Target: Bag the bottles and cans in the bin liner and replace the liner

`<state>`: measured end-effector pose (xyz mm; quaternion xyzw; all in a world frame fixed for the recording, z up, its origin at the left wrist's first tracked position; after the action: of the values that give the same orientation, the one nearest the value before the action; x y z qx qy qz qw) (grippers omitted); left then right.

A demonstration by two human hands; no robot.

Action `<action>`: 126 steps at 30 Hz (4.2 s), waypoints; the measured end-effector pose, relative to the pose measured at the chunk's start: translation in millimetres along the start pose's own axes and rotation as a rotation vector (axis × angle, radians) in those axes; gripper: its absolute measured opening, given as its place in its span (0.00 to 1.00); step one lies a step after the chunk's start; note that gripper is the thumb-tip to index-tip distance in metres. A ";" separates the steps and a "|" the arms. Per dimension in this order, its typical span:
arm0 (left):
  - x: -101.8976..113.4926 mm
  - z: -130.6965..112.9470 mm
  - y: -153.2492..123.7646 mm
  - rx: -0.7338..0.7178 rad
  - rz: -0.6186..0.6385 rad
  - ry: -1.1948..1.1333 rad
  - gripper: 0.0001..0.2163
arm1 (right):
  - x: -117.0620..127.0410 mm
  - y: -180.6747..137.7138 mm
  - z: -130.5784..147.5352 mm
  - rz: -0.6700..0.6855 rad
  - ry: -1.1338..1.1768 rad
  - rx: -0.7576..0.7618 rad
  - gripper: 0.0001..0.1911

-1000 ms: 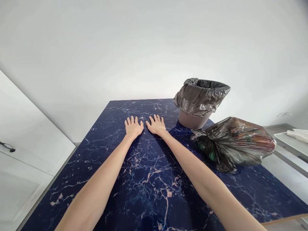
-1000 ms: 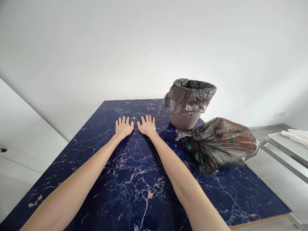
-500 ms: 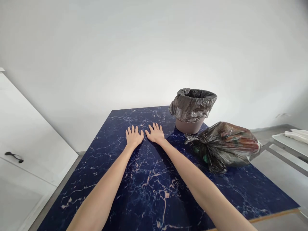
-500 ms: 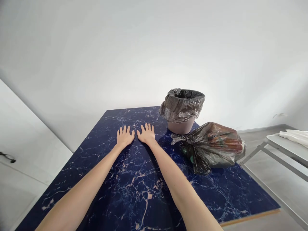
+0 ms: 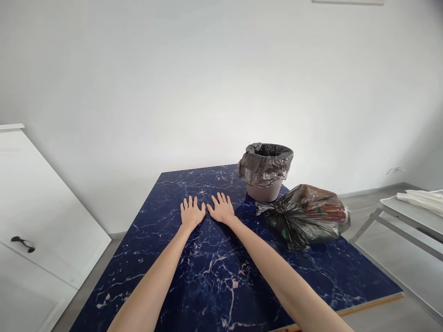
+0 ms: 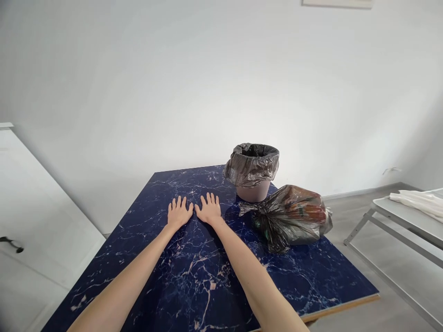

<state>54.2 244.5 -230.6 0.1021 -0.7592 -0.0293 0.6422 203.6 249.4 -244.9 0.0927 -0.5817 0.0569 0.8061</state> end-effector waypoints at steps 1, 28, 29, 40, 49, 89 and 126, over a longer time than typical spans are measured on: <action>0.5 0.4 -1.6 -0.002 0.002 0.003 0.35 | 0.2 -2.4 0.8 0.002 -0.001 0.002 0.40; 5.5 -1.0 -37.9 -0.093 0.039 0.007 0.36 | 7.8 -52.9 9.8 -0.063 0.045 0.105 0.39; 5.4 -1.3 -40.7 -0.106 0.037 0.004 0.36 | 8.7 -57.8 9.9 -0.071 0.044 0.113 0.39; 6.1 -2.0 -66.0 -0.239 0.011 -0.040 0.34 | 16.3 -124.4 12.7 -0.120 0.028 0.204 0.32; 10.3 -5.5 -88.1 -0.333 0.006 -0.056 0.31 | 76.6 -210.1 -1.7 -0.052 0.251 0.413 0.20; 59.0 -20.7 -122.4 -0.272 -0.094 -1.031 0.11 | 83.4 -160.1 46.6 -0.456 0.427 0.530 0.12; 46.0 45.5 -115.7 0.094 -0.295 -1.106 0.20 | 132.0 -181.1 -18.2 -0.866 0.508 0.279 0.14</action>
<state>16.1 118.7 -214.2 0.2050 -0.9603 -0.1340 0.1335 298.4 74.4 -140.4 0.4147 -0.2630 -0.1842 0.8514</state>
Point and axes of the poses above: each hand's wrist, its own y-axis towards the middle knuckle, its own x-axis out of the back of the hand, z = x × y, the point moved 10 cm from there along y, towards the middle knuckle, and after that the axes turned 4 degrees about -y, right-handed, at the moved point
